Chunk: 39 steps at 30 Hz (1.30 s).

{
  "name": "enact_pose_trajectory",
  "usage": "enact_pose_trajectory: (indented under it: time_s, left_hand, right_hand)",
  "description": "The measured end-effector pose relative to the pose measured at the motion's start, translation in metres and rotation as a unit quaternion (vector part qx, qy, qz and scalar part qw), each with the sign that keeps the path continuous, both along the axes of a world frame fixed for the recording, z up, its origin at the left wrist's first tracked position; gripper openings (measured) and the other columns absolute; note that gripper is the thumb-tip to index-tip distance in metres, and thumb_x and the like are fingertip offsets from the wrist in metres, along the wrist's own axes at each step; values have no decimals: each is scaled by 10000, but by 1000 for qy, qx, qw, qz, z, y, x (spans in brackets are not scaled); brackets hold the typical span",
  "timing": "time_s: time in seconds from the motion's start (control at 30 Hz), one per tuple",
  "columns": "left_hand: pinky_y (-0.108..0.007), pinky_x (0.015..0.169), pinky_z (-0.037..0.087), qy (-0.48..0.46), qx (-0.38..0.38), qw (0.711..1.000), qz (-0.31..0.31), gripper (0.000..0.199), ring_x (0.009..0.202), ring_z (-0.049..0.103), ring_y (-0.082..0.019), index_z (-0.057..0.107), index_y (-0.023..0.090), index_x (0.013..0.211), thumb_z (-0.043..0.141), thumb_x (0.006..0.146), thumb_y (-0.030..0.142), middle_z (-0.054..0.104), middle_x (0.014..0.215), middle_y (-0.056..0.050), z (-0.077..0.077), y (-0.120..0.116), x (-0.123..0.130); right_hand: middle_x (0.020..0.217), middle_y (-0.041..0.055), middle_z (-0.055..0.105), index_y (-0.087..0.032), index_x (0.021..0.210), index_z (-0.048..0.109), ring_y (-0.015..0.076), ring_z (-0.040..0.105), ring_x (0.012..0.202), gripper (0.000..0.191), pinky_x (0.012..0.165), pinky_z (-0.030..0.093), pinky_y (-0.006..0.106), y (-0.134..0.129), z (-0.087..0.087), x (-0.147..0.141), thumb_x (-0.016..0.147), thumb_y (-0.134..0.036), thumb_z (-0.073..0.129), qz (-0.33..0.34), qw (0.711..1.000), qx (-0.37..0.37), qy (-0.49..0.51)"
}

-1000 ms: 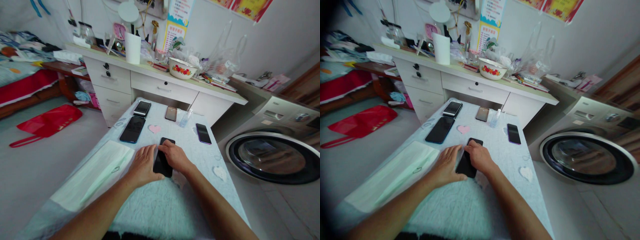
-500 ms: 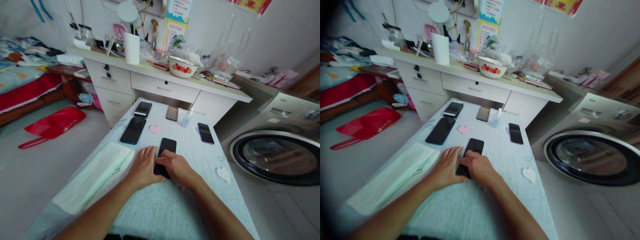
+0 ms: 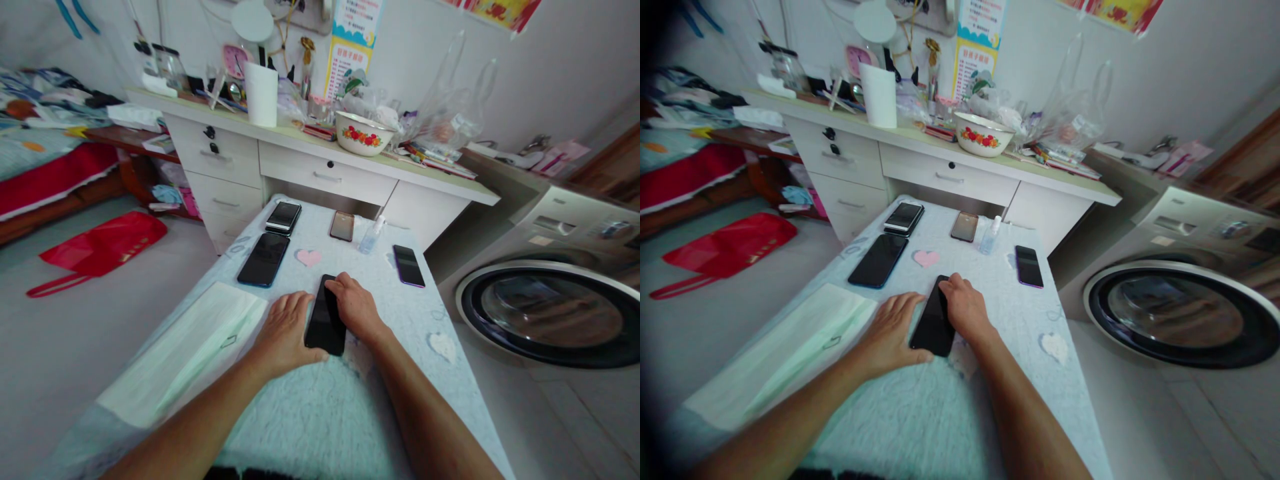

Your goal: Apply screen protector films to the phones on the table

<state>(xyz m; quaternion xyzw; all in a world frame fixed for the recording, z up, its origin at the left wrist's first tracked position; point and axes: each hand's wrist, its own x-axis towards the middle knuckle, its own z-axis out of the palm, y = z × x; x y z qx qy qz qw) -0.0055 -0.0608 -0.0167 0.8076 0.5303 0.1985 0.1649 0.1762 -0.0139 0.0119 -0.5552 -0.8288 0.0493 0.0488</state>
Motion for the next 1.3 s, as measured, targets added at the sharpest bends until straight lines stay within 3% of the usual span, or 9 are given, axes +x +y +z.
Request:
enact_pose_trajectory:
  time_s: [0.2,0.5,0.77,1.03,1.3]
  left_hand:
    - [-500,1033,369,-2,9,1000,-7,894,1193,434,-347,447,162,1276,780,527,518,500,1291,-136,-2,1,-1]
    - [-494,1017,385,7,6,1000,-11,847,1172,448,-343,489,173,1248,784,531,514,506,1288,-129,3,0,0]
    - [-478,1022,378,1,8,1000,-9,831,1182,447,-337,490,207,1244,785,532,520,502,1295,-110,1,-1,-2]
    - [-479,1016,382,-3,10,1000,-10,811,1185,445,-339,489,201,1235,779,541,506,507,1292,-115,0,0,-2]
    - [-504,1034,369,-8,10,1000,-11,842,1203,440,-351,482,197,1261,774,541,521,501,1309,-122,0,0,-3]
  right_hand:
    - [1125,54,553,-281,1202,564,196,518,974,337,721,376,260,3,-5,6,975,-148,354,-54,999,5,-3]
    - [1121,31,562,-300,1201,577,190,502,1003,328,770,383,261,2,-5,-2,991,-182,355,19,1000,11,20]
    - [1149,53,551,-286,1215,578,205,492,1009,353,757,380,276,6,-4,4,981,-156,347,-52,999,5,8]
    - [1115,40,552,-289,1211,572,190,495,1013,336,792,395,272,1,1,-5,972,-159,377,34,999,-6,20]
    - [1097,62,548,-270,1154,597,215,497,981,321,749,392,286,23,1,-8,972,-149,362,10,1000,-3,-30]
